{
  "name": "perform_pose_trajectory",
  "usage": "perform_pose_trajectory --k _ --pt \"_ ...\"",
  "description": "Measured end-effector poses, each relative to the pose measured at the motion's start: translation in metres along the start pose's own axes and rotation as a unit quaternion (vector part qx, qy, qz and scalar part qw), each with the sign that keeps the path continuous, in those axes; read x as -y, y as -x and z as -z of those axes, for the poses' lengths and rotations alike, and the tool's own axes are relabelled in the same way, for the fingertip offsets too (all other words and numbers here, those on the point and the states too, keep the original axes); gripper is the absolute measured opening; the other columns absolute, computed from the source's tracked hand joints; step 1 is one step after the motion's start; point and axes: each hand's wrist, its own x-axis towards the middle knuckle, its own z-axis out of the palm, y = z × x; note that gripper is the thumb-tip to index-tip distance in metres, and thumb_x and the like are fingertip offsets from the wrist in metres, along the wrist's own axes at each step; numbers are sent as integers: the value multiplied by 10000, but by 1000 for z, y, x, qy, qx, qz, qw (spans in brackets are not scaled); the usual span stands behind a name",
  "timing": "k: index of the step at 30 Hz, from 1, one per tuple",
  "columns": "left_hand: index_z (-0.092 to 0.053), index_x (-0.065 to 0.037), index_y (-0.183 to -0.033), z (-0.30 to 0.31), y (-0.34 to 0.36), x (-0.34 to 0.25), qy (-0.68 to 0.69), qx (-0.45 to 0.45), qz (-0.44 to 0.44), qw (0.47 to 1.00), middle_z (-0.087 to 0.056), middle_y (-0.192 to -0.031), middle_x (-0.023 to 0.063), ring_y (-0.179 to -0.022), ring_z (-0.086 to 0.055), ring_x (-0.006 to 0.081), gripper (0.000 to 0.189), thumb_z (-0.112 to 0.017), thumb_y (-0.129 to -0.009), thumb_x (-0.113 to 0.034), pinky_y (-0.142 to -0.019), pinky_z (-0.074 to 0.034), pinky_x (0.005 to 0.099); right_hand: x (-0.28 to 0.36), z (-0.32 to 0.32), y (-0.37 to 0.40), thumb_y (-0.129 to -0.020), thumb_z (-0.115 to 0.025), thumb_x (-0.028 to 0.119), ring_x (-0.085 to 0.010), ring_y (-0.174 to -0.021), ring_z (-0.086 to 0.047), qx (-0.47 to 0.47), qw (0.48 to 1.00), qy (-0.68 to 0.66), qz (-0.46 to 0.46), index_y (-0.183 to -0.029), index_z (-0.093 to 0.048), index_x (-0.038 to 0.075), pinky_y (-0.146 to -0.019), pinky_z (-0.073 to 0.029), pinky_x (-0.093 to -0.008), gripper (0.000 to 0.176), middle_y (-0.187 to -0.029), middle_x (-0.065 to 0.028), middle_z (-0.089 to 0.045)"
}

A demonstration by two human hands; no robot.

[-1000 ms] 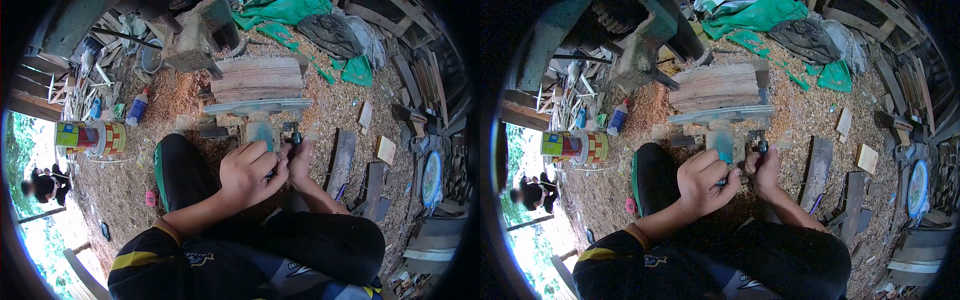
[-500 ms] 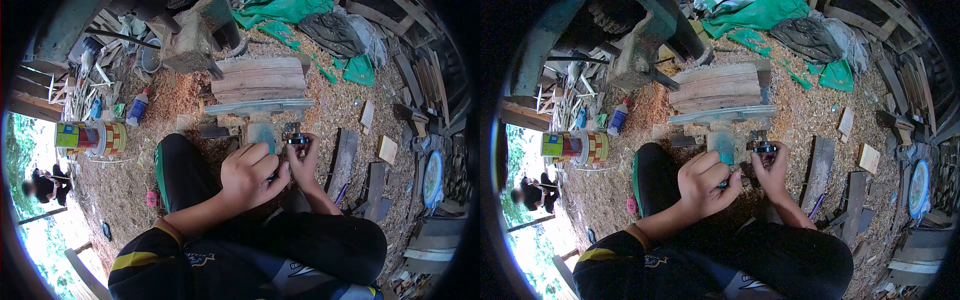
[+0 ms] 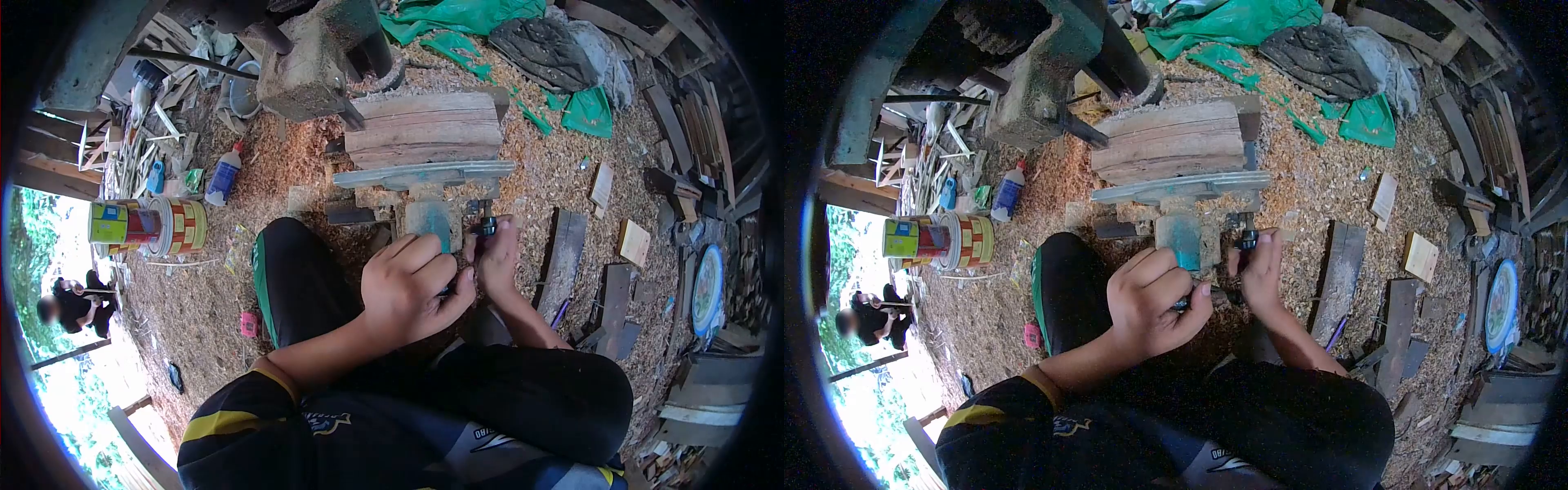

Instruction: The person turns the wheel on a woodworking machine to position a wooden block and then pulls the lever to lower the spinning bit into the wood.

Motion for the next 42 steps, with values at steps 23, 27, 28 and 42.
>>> perform_pose_trajectory --k 23,27,28,42 --pt "-541 -85 -656 -2 1 2 11 -18 -9 1000 -455 -695 72 -556 -492 274 257 -785 -737 -89 -507 -429 380 6 19 -10 -909 -819 220 -241 -568 -627 -9 895 381 231 -1204 -473 -7 -547 -496 -366 509 -719 -123 -630" --pt "-540 -85 -665 -3 2 3 15 -21 -14 1000 -454 -699 69 -555 -488 272 253 -783 -736 -85 -510 -432 375 11 15 -9 -900 -826 218 -223 -566 -635 -15 904 372 210 -1190 -485 -1 -534 -492 -356 499 -735 -122 -645" --pt "-541 -85 -669 -3 2 3 16 -22 -12 1000 -453 -700 68 -555 -487 271 249 -781 -737 -83 -511 -433 373 13 14 -10 -897 -829 218 -217 -554 -631 -15 902 378 209 -1170 -494 4 -526 -489 -353 483 -726 -113 -644" --pt "-551 -95 -682 -6 0 6 27 -8 -31 999 -490 -721 68 -559 -517 259 248 -791 -746 -85 -506 -445 379 22 16 -7 -881 -828 344 -311 -549 -670 -20 892 419 171 -1040 -507 11 -524 -510 -413 489 -649 -141 -636"
